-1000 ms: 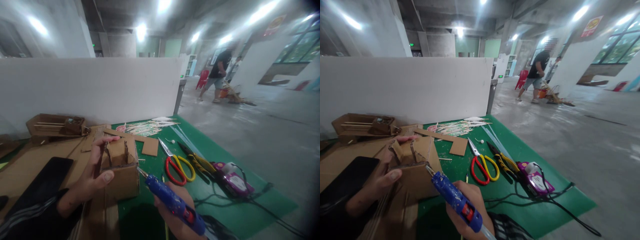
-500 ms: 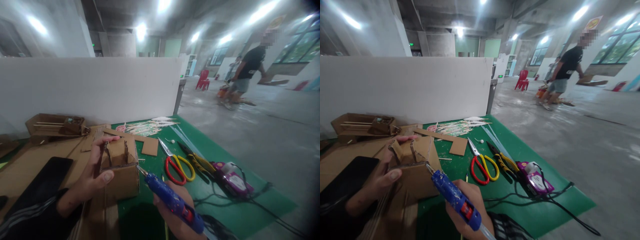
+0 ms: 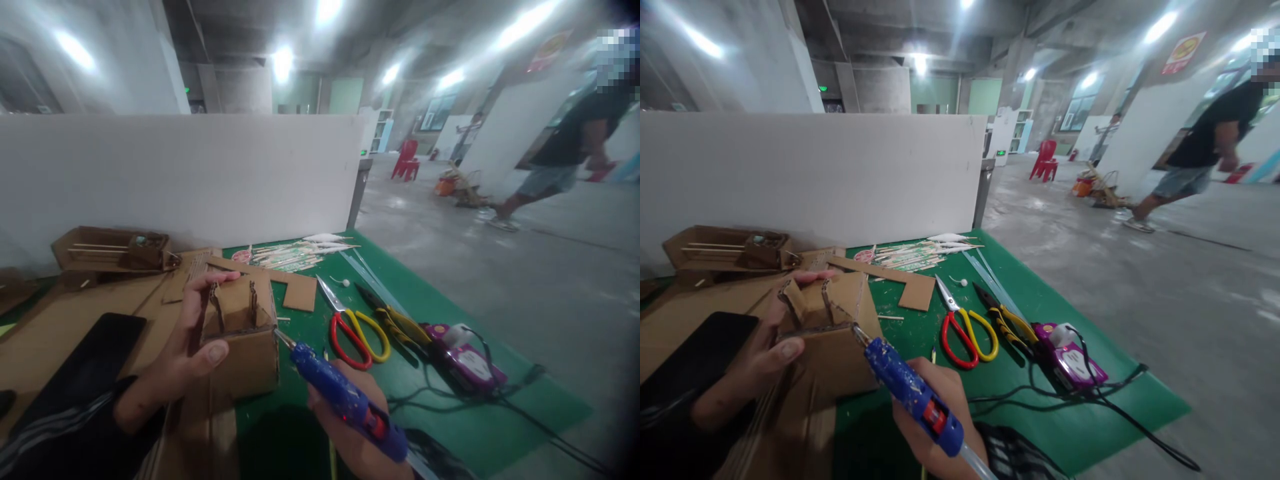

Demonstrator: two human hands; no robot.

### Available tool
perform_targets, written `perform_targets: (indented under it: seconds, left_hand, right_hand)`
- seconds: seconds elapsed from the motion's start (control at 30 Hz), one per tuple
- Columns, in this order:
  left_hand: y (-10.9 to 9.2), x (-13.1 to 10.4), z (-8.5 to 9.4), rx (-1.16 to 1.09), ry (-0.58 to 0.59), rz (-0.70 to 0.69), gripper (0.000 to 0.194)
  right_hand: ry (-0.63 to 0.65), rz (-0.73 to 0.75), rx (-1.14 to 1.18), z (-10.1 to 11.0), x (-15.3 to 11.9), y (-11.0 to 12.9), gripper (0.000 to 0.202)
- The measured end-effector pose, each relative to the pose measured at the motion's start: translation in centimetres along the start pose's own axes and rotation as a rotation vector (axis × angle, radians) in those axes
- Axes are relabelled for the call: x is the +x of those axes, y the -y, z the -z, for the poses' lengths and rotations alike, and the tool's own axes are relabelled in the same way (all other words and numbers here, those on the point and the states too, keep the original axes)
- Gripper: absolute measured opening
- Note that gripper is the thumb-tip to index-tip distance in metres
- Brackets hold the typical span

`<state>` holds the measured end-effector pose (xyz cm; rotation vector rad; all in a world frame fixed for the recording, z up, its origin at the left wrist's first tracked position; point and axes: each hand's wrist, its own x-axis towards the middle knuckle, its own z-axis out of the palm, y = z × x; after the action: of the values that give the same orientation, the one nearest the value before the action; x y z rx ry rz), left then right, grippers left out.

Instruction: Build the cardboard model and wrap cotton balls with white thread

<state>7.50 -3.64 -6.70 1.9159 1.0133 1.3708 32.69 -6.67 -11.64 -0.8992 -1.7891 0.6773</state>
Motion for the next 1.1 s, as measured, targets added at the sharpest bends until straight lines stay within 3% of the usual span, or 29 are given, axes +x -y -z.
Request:
perform_targets:
  seconds: [0.87,1.1]
  left_hand:
    - [0.34,-0.21,0.17,-0.054,-0.017,0.021,0.058]
    - [0.04,-0.17,0.13,-0.043,-0.027,0.031,0.057]
  right_hand:
    - [0.023,-0.01,-0.044,0.06,-0.24,-0.09,0.014]
    - [-0.027,-0.006,-0.064,0.17,0.03,0.36,0.018]
